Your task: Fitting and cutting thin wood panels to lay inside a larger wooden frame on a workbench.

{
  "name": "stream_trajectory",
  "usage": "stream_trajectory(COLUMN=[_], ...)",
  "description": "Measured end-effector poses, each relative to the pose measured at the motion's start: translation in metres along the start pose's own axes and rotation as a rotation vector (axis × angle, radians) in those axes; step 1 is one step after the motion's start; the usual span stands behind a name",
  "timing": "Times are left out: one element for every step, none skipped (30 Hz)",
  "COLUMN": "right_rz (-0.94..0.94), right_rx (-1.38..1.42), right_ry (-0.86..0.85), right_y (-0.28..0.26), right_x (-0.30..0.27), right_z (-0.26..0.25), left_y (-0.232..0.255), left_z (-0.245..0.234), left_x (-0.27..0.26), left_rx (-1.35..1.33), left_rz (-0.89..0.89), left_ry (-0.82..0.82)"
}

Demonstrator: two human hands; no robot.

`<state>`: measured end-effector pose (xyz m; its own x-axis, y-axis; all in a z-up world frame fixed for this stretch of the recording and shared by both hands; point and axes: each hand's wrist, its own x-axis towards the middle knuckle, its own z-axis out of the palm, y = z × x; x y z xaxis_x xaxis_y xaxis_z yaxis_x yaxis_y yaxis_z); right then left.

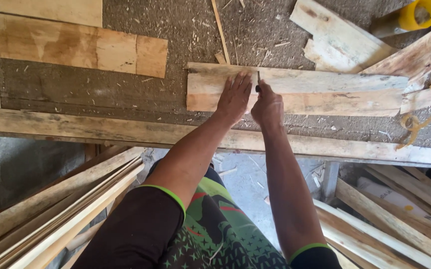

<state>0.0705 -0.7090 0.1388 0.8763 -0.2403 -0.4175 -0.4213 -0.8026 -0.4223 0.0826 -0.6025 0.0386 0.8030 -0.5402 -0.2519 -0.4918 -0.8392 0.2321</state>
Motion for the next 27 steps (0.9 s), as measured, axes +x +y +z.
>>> stream_trajectory(right_rz=[-0.008,0.031,0.069,0.069,0.04,0.012,0.013,-0.011,-0.034,-0.036,-0.03,-0.024,-0.024,-0.041,-0.058,-0.058,-0.09,-0.125,-0.127,-0.135,-0.142,-0.143,-0.155,-0.166,-0.166,-0.16,-0.154], right_rx=[0.005,0.0,-0.006,-0.002,-0.005,-0.009,-0.006,-0.013,-0.019,-0.018,-0.018,-0.019,-0.018,-0.014,-0.01,-0.01,-0.001,0.008,0.007,0.009,0.011,0.012,0.009,0.005,0.005,0.007,0.008], right_ry=[0.008,-0.025,-0.058,-0.059,-0.046,-0.034,-0.036,-0.028,-0.02,-0.02,-0.021,-0.023,-0.024,-0.008,0.007,0.007,0.028,0.046,0.044,0.044,0.045,0.047,0.06,0.071,0.07,0.063,0.055], right_y=[-0.003,-0.004,-0.005,0.002,0.009,0.016,0.019,0.023,0.027,0.024,0.02,0.017,0.02,0.023,0.025,0.03,0.035,0.039,0.04,0.042,0.044,0.046,0.048,0.051,0.05,0.049,0.049], right_x=[0.002,0.001,0.0,0.001,0.002,0.003,0.003,0.002,0.001,-0.001,-0.004,-0.007,-0.009,-0.011,-0.013,-0.013,-0.014,-0.014,-0.015,-0.017,-0.018,-0.018,-0.019,-0.02,-0.022,-0.025,-0.027], right_z=[-0.003,-0.005,-0.006,-0.002,0.002,0.006,0.007,0.008,0.008,0.005,0.002,-0.001,0.0,0.001,0.002,0.005,0.008,0.012,0.013,0.014,0.015,0.016,0.017,0.019,0.018,0.017,0.016], left_y=[-0.002,-0.003,-0.004,-0.002,-0.001,0.0,-0.001,-0.001,-0.001,-0.001,-0.002,-0.003,-0.003,-0.003,-0.003,-0.002,-0.001,-0.001,-0.001,-0.001,-0.001,0.0,0.001,0.002,0.002,0.002,0.002], left_z=[0.0,0.003,0.005,-0.003,-0.011,-0.02,-0.017,-0.015,-0.013,-0.013,-0.014,-0.013,-0.014,-0.015,-0.017,-0.016,-0.015,-0.014,-0.015,-0.015,-0.015,-0.022,-0.029,-0.035,-0.034,-0.034,-0.033], left_x=[0.006,0.007,0.009,0.006,0.003,0.0,0.0,0.0,-0.001,0.0,0.0,-0.001,-0.002,-0.002,-0.003,-0.002,-0.002,-0.002,-0.002,-0.003,-0.003,-0.003,-0.004,-0.006,-0.005,-0.005,-0.005], left_rx=[0.009,0.016,0.023,0.027,0.024,0.019,0.021,0.011,0.002,0.004,-0.003,-0.011,-0.011,-0.024,-0.037,-0.038,-0.044,-0.049,-0.05,-0.04,-0.03,-0.029,-0.008,0.012,0.012,0.025,0.039], left_rz=[-0.001,-0.001,-0.002,-0.002,-0.001,0.001,0.001,0.003,0.006,0.005,0.009,0.014,0.013,0.014,0.015,0.015,0.014,0.01,0.007,0.007,0.008,0.008,0.008,0.007,0.007,0.007,0.007], left_ry=[0.009,0.001,-0.007,-0.009,-0.03,-0.052,-0.055,-0.064,-0.073,-0.073,-0.06,-0.048,-0.048,-0.048,-0.048,-0.048,-0.052,-0.056,-0.057,-0.071,-0.085,-0.083,-0.112,-0.143,-0.143,-0.17,-0.196])
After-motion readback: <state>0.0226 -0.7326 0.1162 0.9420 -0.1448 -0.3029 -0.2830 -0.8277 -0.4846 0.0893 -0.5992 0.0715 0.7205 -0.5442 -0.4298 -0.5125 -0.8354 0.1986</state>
